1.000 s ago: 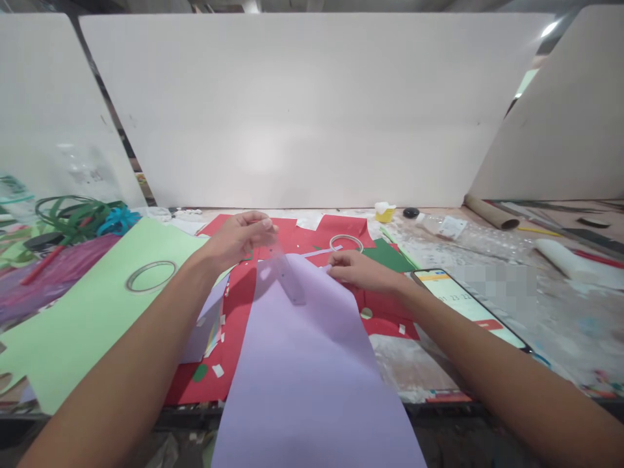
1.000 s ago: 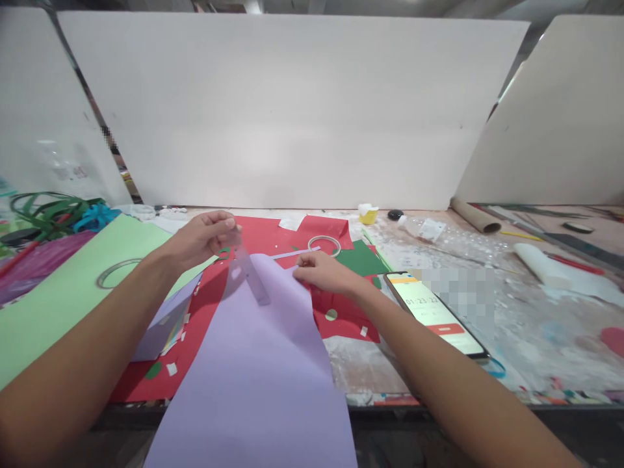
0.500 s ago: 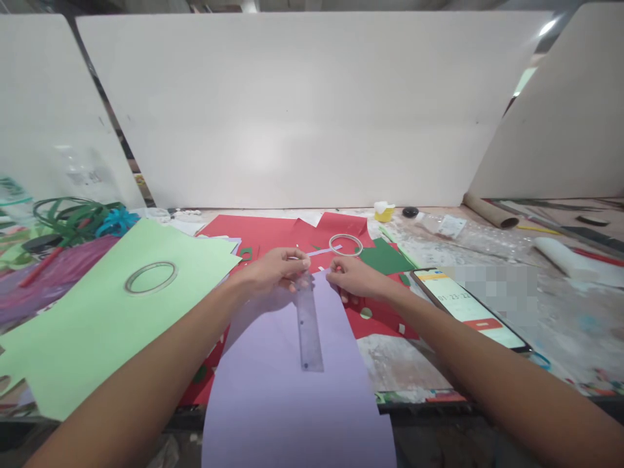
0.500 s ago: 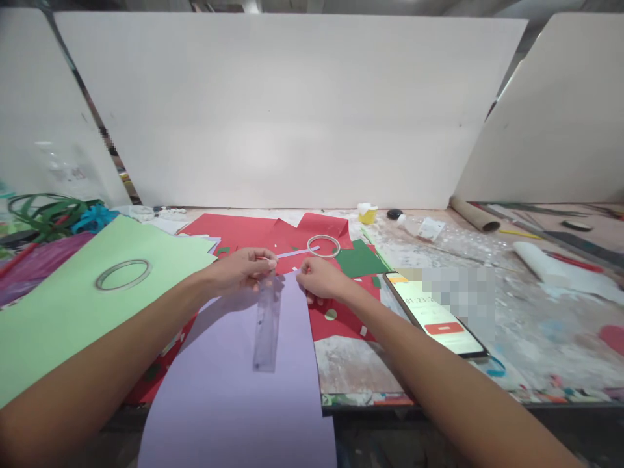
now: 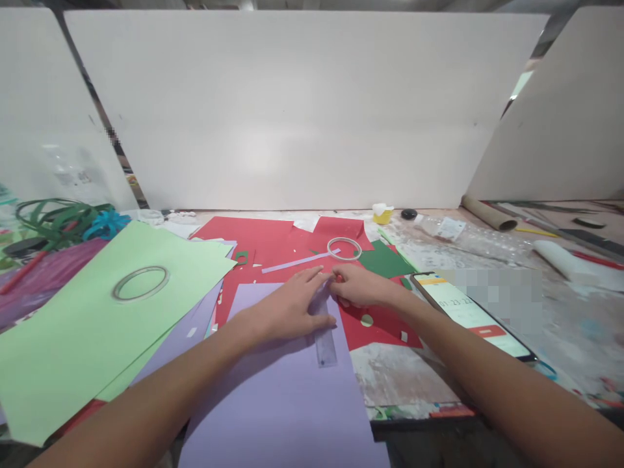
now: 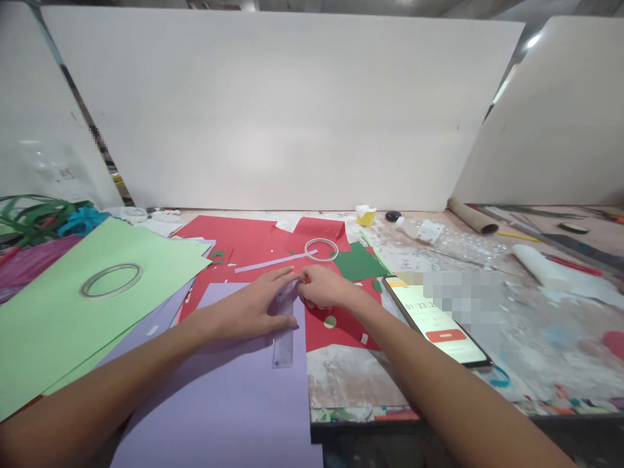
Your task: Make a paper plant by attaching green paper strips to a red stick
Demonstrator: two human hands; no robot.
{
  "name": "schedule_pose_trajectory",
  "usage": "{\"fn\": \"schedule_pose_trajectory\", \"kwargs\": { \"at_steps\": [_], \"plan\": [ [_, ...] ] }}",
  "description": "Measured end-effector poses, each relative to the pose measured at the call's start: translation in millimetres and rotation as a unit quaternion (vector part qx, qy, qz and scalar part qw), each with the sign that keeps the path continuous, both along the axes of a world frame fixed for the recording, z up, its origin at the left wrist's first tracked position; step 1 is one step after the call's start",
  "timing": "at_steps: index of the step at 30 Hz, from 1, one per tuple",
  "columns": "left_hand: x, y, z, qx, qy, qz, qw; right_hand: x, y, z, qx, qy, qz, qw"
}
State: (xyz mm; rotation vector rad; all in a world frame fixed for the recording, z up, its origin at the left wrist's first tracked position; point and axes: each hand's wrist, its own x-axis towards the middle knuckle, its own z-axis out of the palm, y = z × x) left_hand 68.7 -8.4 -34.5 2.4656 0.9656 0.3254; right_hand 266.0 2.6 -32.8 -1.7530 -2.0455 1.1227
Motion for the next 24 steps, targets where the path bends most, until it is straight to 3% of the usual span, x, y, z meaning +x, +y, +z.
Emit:
{"fn": "schedule_pose_trajectory", "kwargs": {
  "at_steps": [3,7,10,16,24],
  "plan": [
    [1.7,-2.8,-5.7,0.074,0.08,0.02,0.994,-1.5,0.2,0.9,0.068,-0.068,-0.001,0.995],
    [-0.1,-2.8,-9.1,0.074,0.139,0.015,0.987,-2.2,-0.7,0.9,0.066,-0.079,-0.008,0.995],
    [-2.4,1.1,-10.2,0.053,0.153,-0.007,0.987,-2.8,2.7,-2.8,0.078,-0.087,-0.01,0.993],
    [-1.8,12.4,-13.1,0.051,0.167,-0.006,0.985,-5.6,16.7,-10.4,0.18,-0.171,-0.018,0.969],
    [0.8,13.1,-16.4,0.092,0.154,0.003,0.984,-1.4,19.2,-13.5,0.195,-0.181,-0.037,0.963]
  ]
}}
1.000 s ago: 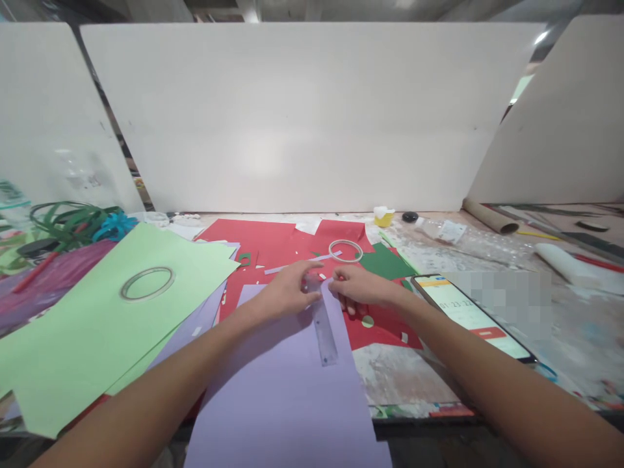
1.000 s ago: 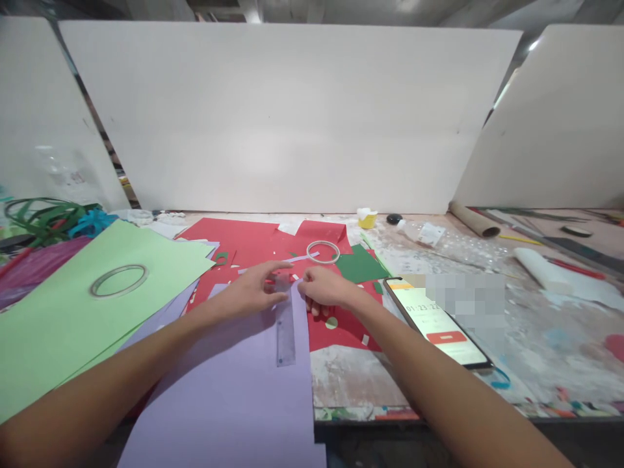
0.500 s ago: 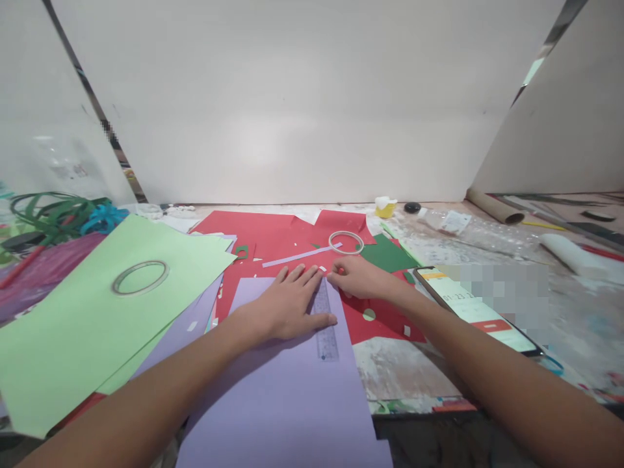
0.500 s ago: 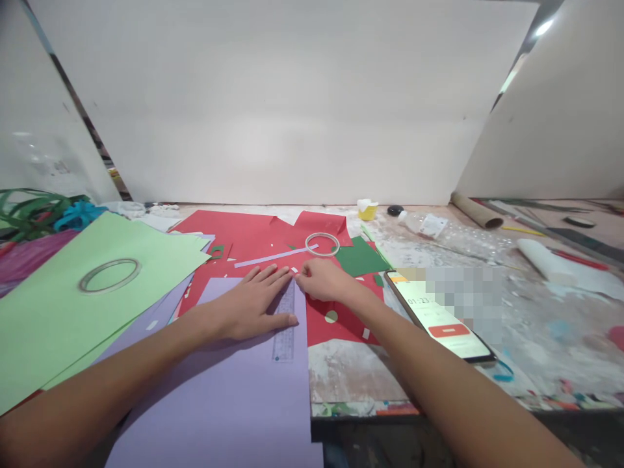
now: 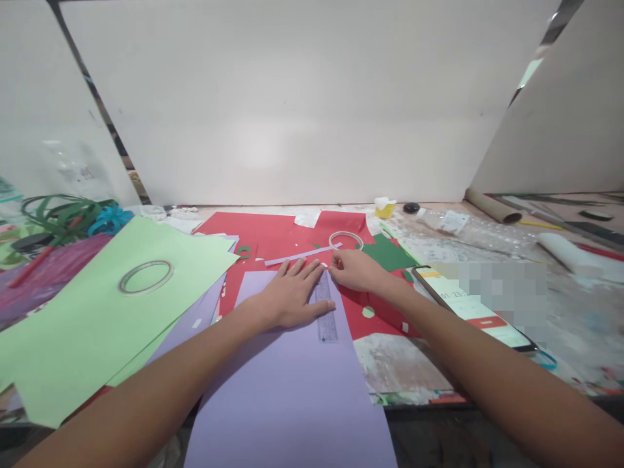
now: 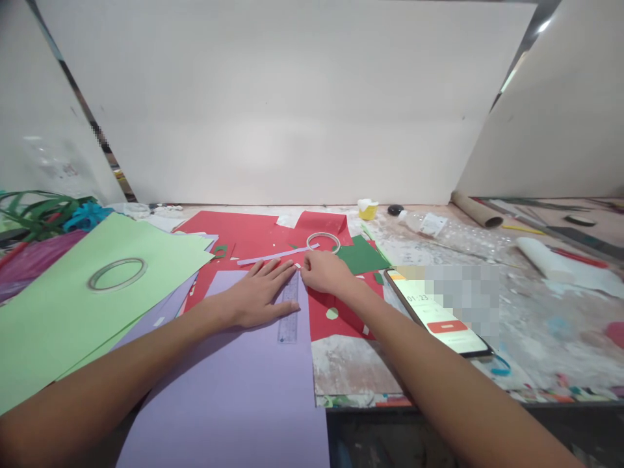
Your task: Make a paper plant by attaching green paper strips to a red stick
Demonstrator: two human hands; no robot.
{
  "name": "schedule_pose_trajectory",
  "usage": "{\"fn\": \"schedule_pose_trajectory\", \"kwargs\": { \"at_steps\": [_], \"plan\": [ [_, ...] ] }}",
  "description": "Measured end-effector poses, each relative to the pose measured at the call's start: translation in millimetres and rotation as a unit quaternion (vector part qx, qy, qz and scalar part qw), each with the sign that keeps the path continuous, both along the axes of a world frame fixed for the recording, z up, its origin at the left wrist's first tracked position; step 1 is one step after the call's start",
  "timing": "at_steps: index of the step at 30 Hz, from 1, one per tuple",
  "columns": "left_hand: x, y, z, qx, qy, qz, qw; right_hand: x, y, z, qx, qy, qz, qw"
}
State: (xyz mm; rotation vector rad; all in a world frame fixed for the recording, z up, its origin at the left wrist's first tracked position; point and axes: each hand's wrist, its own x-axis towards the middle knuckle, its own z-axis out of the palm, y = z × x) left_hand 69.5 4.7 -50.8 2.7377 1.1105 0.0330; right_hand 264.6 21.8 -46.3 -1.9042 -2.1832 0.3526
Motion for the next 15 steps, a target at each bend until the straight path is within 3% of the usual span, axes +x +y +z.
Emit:
{"fn": "schedule_pose_trajectory", "kwargs": {
  "at_steps": [15],
  "plan": [
    [3.2,-3.3,0.2,0.0,-0.012,-0.006,1.0,0.4,1.1,3.8,0.007,0.032,0.0,0.999]
  ]
}}
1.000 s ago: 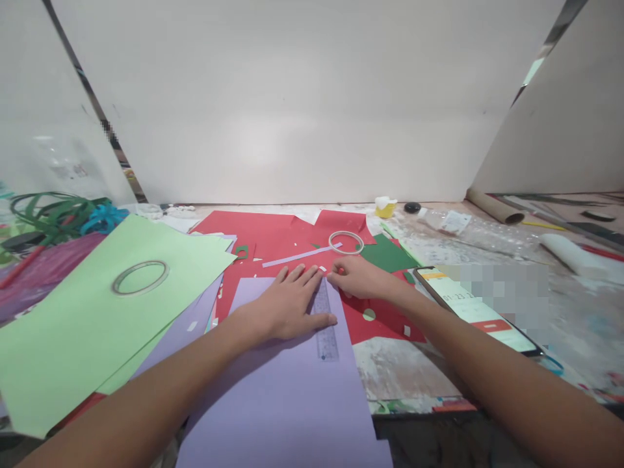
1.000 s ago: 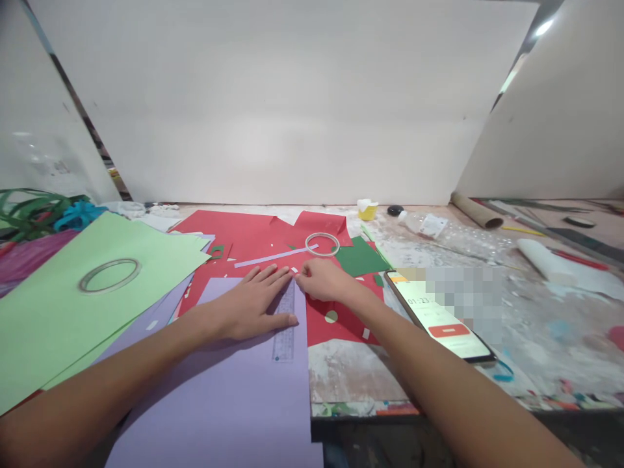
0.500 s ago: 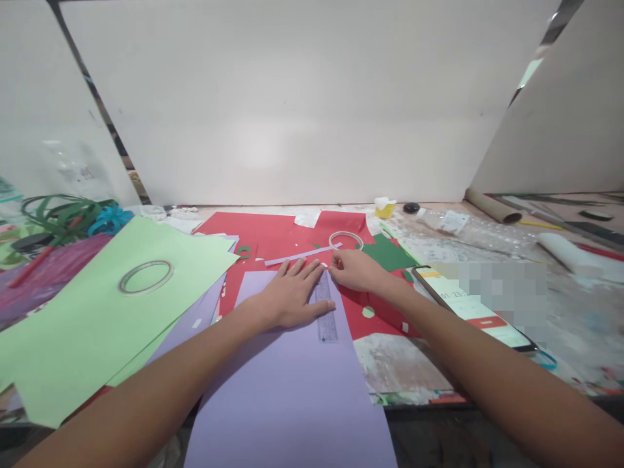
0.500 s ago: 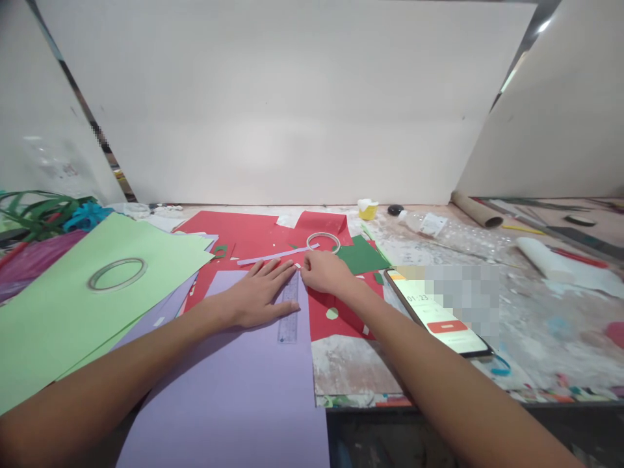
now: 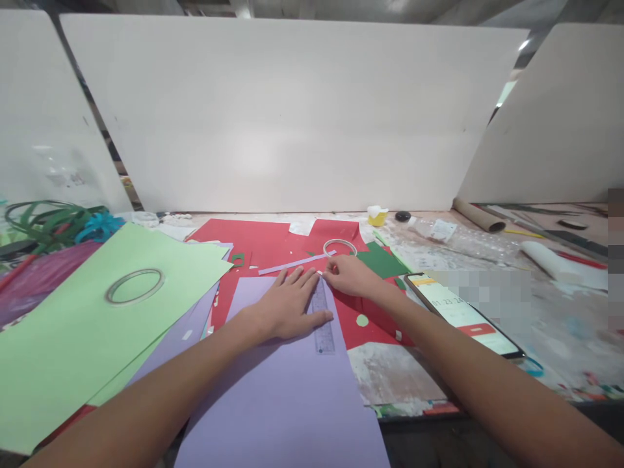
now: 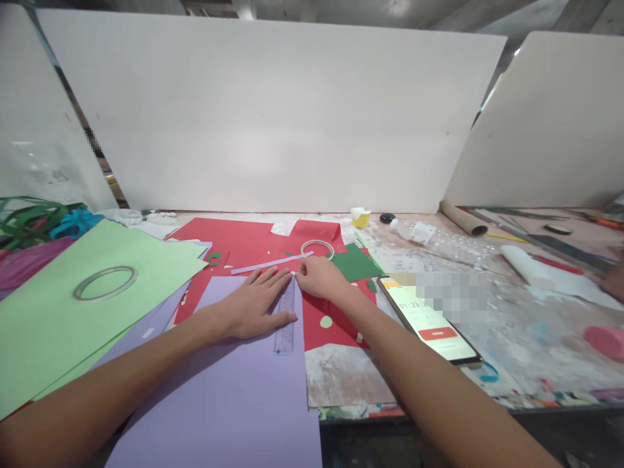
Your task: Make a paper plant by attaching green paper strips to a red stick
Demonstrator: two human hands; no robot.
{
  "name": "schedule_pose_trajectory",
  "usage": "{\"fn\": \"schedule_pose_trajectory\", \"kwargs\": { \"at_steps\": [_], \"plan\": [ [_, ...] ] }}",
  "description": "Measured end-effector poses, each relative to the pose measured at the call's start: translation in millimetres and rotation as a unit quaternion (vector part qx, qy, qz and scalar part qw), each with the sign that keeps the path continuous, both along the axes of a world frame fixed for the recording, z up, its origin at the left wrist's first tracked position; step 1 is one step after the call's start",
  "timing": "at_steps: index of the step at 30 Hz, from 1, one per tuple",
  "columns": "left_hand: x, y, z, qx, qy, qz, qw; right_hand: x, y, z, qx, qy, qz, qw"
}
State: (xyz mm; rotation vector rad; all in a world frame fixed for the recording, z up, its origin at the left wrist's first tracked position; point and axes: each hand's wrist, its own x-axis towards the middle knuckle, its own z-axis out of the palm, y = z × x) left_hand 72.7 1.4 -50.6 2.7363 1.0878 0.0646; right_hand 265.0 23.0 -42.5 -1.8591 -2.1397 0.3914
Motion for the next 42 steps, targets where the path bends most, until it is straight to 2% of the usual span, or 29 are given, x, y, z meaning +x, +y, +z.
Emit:
{"fn": "schedule_pose_trajectory", "kwargs": {
  "at_steps": [10,24,36,42],
  "plan": [
    [7.4,-12.2,-9.1,-0.023,0.003,0.03,0.999,10.2,4.6,3.1,-0.052,0.042,0.038,0.997],
    [9.6,-12.9,-6.7,0.016,-0.023,0.052,0.998,11.2,4.8,0.6,-0.024,0.032,0.03,0.999],
    [9.1,-13.2,-7.1,0.019,-0.024,0.052,0.998,11.3,5.5,0.5,-0.021,0.016,0.035,0.999],
    [9.2,-11.3,-10.2,0.017,-0.023,0.049,0.998,13.1,9.1,-4.8,-0.009,0.023,0.04,0.999]
  ]
}}
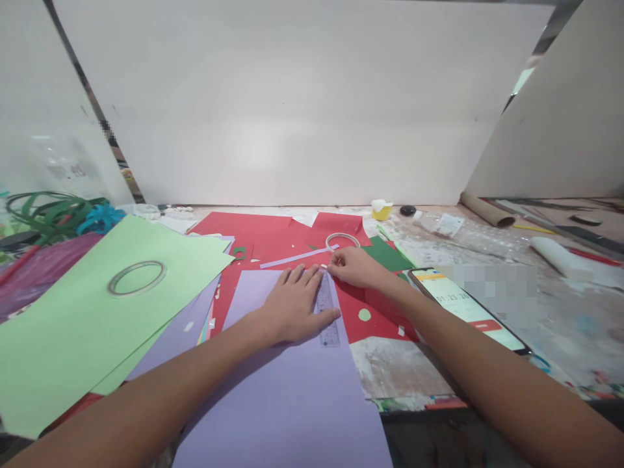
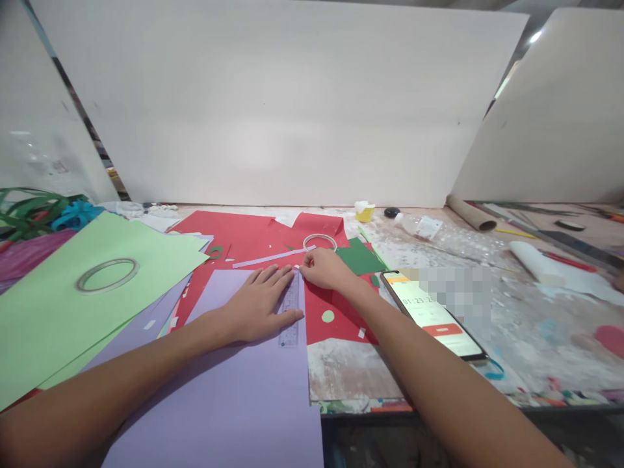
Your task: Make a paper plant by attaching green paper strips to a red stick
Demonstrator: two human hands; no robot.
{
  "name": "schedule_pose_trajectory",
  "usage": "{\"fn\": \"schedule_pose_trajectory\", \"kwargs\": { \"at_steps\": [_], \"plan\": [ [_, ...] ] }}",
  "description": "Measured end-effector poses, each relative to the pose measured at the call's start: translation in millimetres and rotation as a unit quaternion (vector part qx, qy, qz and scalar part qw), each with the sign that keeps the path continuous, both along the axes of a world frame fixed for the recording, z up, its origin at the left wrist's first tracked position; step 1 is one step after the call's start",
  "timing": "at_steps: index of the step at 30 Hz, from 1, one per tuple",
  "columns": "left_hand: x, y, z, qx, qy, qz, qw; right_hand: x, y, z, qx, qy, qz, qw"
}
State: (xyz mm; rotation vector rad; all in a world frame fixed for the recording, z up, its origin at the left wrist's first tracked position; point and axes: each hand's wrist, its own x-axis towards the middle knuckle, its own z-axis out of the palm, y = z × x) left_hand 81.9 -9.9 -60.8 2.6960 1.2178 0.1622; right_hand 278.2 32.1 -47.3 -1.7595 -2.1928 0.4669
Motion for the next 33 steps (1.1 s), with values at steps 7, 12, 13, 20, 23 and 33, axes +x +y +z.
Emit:
{"fn": "schedule_pose_trajectory", "kwargs": {
  "at_steps": [7,12,13,20,23,33],
  "plan": [
    [-0.6,0.4,-1.6,-0.012,0.001,0.002,1.0,-0.4,1.4,-0.7,-0.007,-0.013,-0.006,1.0],
    [0.0,0.1,0.0,-0.01,0.005,0.0,1.0,-1.6,0.0,0.8,0.0,-0.011,-0.009,1.0],
    [0.1,0.2,-0.2,-0.008,0.005,0.0,1.0,-1.9,-0.1,0.7,0.0,-0.01,-0.011,1.0],
    [0.0,1.8,-2.3,-0.01,0.007,0.001,1.0,-7.4,0.2,-3.4,0.022,-0.049,-0.038,0.998],
    [-0.3,1.0,-1.4,-0.01,0.001,0.001,1.0,-10.4,-0.2,-3.9,0.03,-0.062,-0.053,0.996],
    [1.1,-4.0,5.1,0.014,-0.017,0.007,1.0,-6.5,1.6,-1.5,0.022,-0.048,-0.039,0.998]
  ]
}}
